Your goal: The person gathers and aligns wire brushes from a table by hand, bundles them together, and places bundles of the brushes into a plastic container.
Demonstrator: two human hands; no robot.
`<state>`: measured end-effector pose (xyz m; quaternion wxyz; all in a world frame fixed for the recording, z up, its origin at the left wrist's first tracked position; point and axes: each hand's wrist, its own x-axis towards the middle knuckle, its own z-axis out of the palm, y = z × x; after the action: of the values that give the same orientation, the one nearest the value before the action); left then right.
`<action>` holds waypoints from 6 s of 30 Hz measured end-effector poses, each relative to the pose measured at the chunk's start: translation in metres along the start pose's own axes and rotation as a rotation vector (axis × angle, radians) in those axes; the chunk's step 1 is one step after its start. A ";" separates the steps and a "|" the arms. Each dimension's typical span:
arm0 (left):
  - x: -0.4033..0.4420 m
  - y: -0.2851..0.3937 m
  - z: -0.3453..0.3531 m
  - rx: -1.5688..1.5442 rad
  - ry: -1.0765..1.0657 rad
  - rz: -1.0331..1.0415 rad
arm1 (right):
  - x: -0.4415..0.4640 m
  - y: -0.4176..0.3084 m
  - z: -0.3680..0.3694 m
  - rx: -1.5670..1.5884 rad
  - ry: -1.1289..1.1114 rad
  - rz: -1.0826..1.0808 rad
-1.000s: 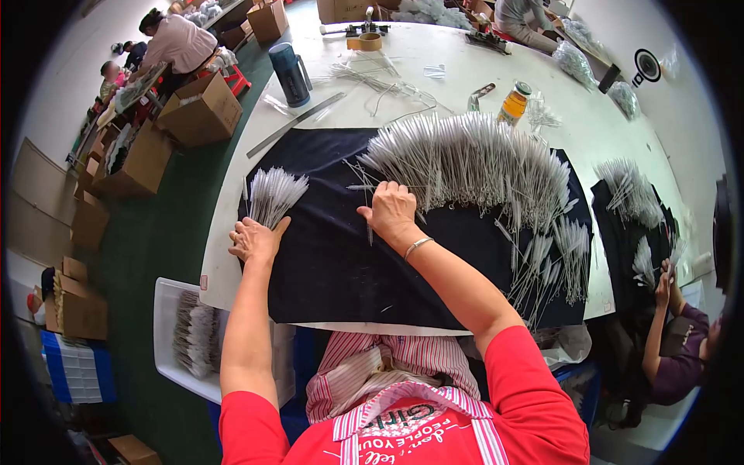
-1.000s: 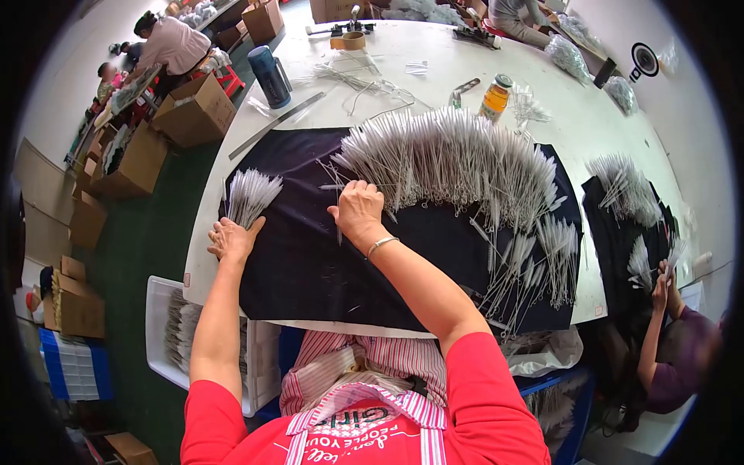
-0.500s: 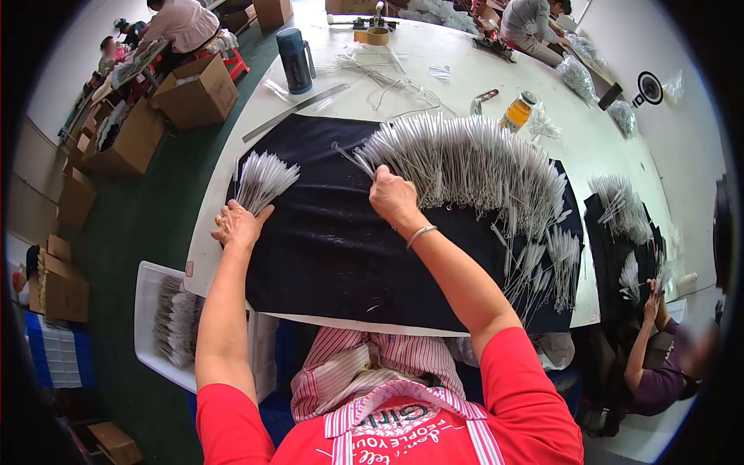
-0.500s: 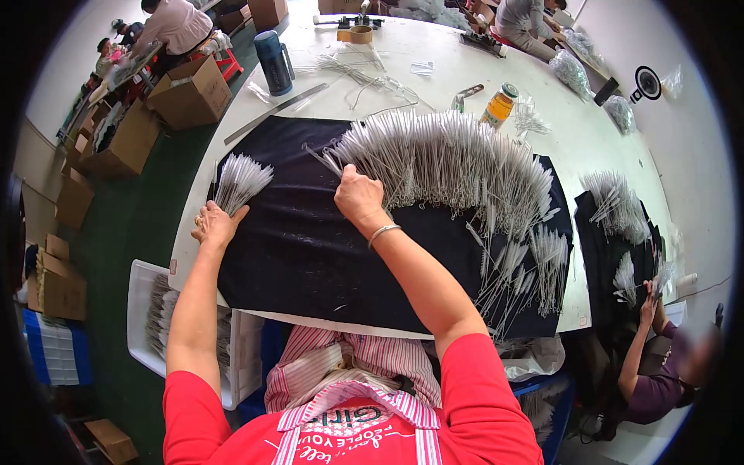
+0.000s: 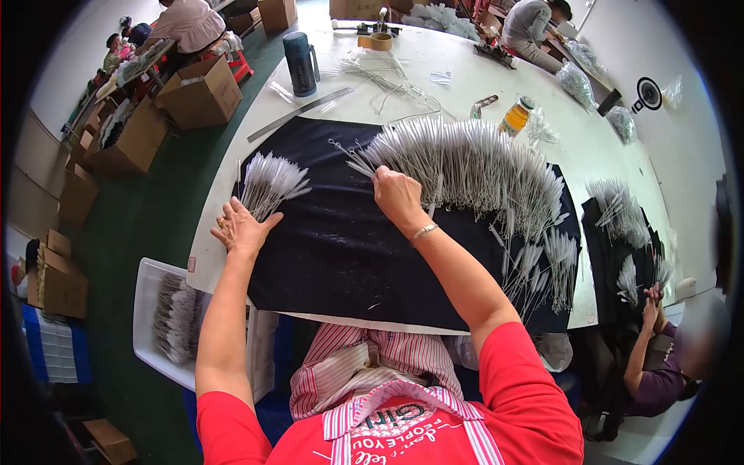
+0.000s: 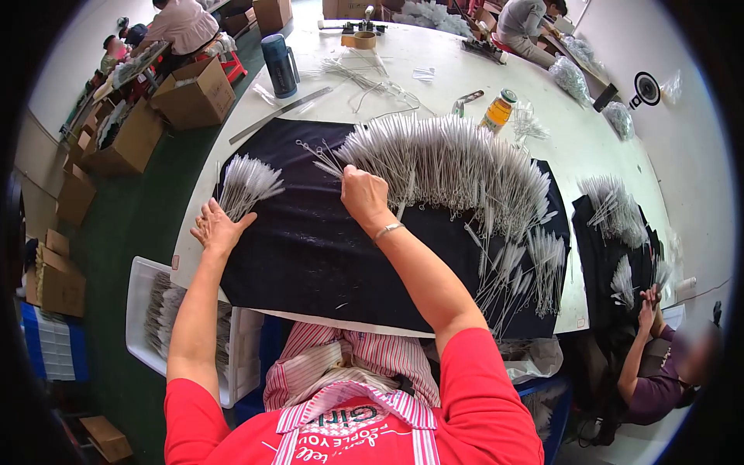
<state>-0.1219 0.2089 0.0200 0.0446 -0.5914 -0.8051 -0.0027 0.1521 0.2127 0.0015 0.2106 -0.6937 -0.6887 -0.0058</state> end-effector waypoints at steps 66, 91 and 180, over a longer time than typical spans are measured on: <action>-0.144 0.110 -0.041 -2.432 -0.716 -0.130 | -0.128 0.049 -0.085 0.209 0.277 -0.313; -0.152 0.158 -0.044 -2.202 -0.646 0.331 | -0.072 0.070 -0.169 1.078 0.733 -0.086; -0.220 0.049 -0.053 -1.981 -1.165 0.266 | -0.077 -0.012 -0.158 1.057 -0.297 -0.396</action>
<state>-0.0066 0.0114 0.0544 -0.8167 -0.3589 -0.2799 -0.3548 0.1810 0.0919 0.1257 0.4245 -0.3460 -0.7367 0.3967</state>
